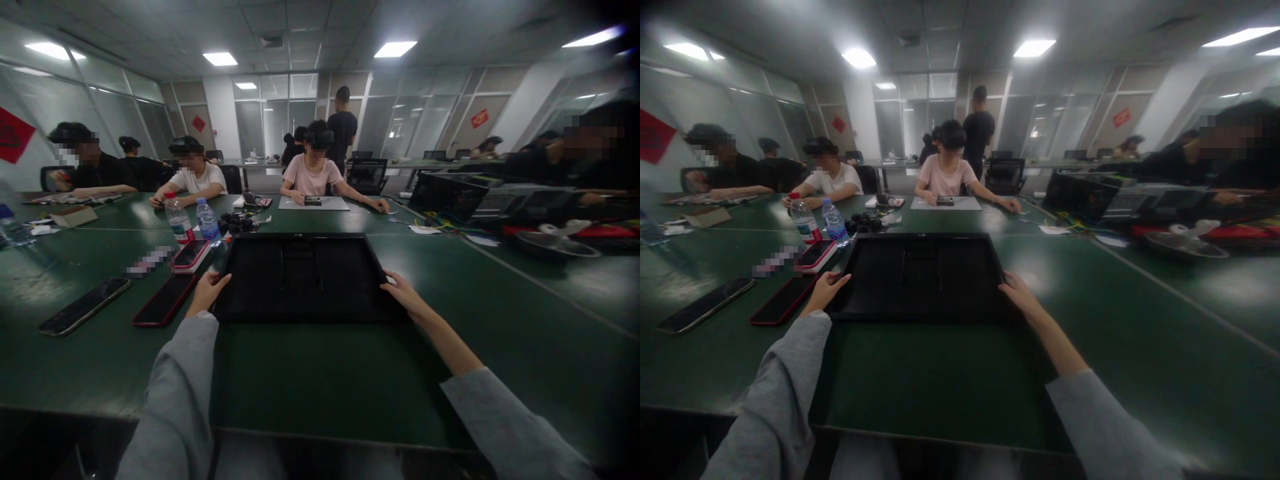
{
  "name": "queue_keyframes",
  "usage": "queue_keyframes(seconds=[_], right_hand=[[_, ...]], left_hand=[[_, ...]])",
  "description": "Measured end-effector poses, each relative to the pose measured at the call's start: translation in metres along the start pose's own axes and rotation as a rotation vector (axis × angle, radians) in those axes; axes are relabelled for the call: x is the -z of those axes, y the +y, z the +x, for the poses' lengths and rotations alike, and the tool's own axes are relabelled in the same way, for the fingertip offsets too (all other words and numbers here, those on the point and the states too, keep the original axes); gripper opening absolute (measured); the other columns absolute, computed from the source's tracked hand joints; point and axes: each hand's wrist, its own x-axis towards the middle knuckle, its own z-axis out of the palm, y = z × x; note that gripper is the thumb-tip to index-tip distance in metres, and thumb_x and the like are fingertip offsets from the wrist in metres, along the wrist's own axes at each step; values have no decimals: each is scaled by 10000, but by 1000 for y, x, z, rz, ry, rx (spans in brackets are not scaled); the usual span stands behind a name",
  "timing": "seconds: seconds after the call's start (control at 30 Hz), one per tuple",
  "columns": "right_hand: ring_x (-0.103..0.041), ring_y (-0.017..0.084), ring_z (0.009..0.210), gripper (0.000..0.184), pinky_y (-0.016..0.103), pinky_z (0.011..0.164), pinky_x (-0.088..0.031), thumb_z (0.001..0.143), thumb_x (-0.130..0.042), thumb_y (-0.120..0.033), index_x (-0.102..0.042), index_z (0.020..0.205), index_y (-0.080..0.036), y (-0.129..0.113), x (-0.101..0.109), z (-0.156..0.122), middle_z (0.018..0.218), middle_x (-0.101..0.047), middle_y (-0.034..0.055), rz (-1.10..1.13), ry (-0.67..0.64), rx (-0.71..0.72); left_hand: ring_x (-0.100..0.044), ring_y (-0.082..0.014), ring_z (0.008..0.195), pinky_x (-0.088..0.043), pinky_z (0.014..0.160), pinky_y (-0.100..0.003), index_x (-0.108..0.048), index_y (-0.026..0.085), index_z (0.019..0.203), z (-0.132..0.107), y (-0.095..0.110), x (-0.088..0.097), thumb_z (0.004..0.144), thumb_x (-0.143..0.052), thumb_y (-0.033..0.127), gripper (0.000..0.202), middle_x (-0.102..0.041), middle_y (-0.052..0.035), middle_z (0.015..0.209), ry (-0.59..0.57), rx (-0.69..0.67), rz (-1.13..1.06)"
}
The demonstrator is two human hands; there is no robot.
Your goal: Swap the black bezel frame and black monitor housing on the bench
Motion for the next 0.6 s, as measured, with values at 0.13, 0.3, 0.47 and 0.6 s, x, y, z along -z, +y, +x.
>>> queue_keyframes(seconds=[0.13,0.3,0.47,0.6], right_hand=[[-720,233,814,679,391,739,-619,728,-669,-258,-524,1391,-251,-12,-10,14,988,-747,42,76,20,51],[-718,245,924,615,391,789,-623,692,-690,-281,-604,1300,-267,-15,-17,19,1039,-744,36,178,38,160],[-714,218,818,655,374,760,-617,683,-682,-260,-588,1331,-259,-12,-3,22,932,-744,20,223,119,138],[-679,187,705,640,323,684,-596,689,-644,-210,-592,1327,-220,-4,20,24,851,-718,24,202,351,99]], left_hand=[[-694,-254,921,-530,850,-378,-633,159,942,0,4,-3,621,-756,685,629,-726,-96,923,-18,-20,-35],[-670,-263,975,-500,896,-382,-691,146,957,6,-3,-3,681,-622,778,693,-732,-106,959,32,-98,-9],[-671,-231,857,-515,716,-327,-688,149,1020,7,-8,-1,681,-595,814,752,-733,-117,998,-13,-97,7],[-650,-190,726,-483,597,-288,-681,149,1034,5,-6,-1,693,-575,825,764,-737,-119,988,-72,-80,5]])
